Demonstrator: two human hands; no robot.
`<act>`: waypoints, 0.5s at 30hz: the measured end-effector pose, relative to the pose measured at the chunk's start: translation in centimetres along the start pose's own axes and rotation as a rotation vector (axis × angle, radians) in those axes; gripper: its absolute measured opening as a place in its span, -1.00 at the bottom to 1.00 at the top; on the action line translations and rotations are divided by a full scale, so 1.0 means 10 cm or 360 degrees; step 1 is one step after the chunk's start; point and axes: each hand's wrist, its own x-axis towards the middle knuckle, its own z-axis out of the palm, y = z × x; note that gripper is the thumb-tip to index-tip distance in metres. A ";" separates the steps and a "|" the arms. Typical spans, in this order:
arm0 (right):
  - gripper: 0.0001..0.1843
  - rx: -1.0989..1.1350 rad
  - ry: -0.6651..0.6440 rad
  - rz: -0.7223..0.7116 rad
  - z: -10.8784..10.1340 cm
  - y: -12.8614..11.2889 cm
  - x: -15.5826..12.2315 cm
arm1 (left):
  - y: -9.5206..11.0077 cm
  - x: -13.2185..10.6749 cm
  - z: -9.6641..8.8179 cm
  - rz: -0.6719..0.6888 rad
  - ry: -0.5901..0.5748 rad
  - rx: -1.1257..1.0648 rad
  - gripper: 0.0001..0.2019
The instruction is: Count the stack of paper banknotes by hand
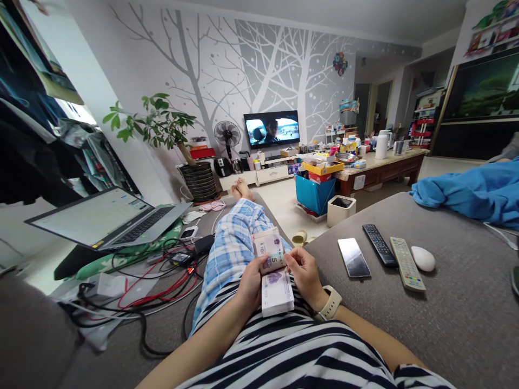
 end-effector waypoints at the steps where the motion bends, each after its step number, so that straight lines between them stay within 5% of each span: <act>1: -0.65 -0.0024 0.0031 0.0013 0.00 0.01 0.01 | 0.00 0.00 0.00 0.0001 0.0003 0.0023 -0.78; 15: -0.69 -0.0101 0.0031 0.0100 -0.01 0.07 0.03 | -0.03 -0.01 -0.03 -0.0013 -0.0014 0.0048 -0.76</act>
